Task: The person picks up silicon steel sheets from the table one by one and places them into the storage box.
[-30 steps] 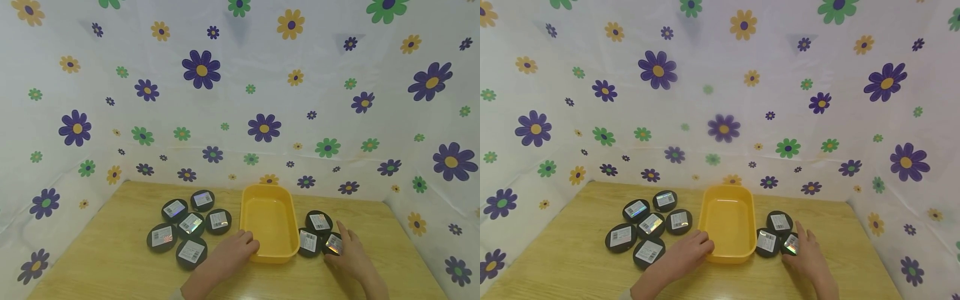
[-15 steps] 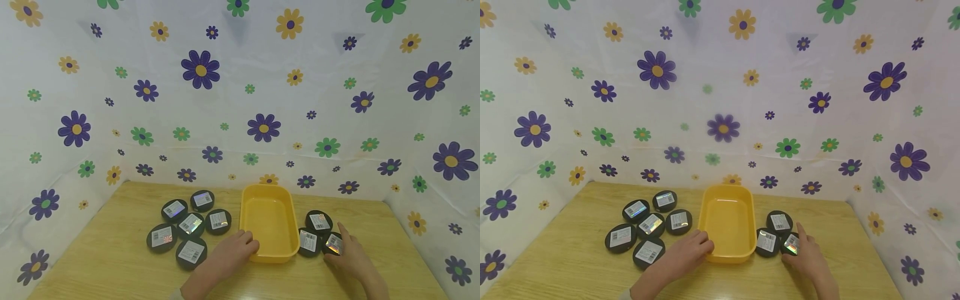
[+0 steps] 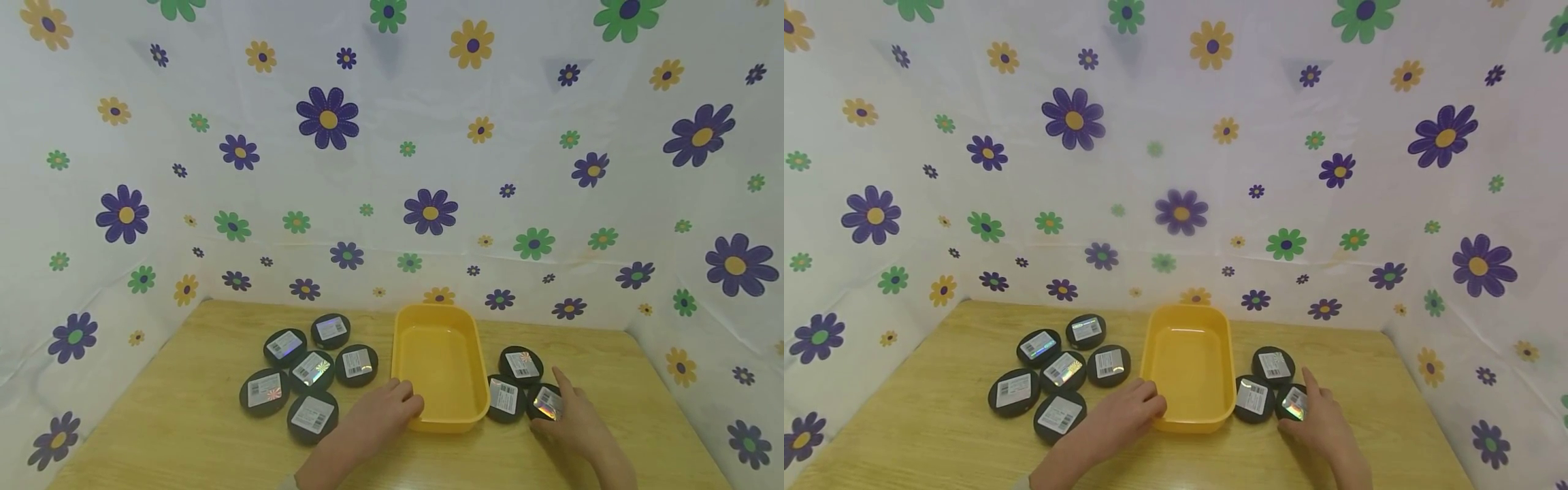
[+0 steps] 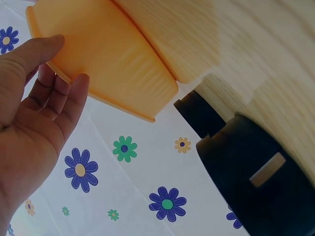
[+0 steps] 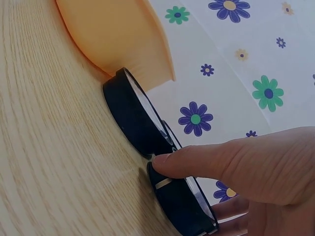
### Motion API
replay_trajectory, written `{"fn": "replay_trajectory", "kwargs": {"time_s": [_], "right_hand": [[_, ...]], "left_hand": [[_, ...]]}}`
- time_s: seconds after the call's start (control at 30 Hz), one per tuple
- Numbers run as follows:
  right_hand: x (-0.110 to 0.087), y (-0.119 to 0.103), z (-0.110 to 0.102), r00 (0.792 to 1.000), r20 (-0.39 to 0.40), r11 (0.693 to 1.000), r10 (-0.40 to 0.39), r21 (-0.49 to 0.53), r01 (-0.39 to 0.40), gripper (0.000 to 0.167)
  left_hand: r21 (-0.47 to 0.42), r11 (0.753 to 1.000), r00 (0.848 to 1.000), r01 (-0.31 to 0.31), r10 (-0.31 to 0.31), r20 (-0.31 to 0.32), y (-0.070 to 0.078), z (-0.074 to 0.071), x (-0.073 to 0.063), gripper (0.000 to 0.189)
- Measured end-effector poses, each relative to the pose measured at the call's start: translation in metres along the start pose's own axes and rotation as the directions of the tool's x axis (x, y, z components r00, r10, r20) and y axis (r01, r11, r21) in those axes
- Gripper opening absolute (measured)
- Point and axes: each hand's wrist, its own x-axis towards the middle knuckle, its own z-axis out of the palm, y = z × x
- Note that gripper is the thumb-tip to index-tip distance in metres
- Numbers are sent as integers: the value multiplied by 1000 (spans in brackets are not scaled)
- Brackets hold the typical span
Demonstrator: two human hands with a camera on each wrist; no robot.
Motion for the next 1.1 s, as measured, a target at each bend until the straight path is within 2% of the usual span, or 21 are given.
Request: {"fn": "replay_trajectory", "kwargs": {"time_s": [0.53, 0.9, 1.1], "right_hand": [[-1, 3, -5, 999, 31, 1000, 6, -5, -6, 106], [-4, 2, -9, 999, 33, 1000, -23, -13, 24, 106], [-6, 2, -12, 998, 63, 1000, -6, -12, 7, 107]], "left_hand": [[-31, 999, 1000, 6, -6, -11, -1, 2, 0, 25], [-75, 996, 998, 56, -53, 39, 0, 2, 0, 23], [-69, 997, 999, 47, -46, 26, -1, 1, 0, 23]]}}
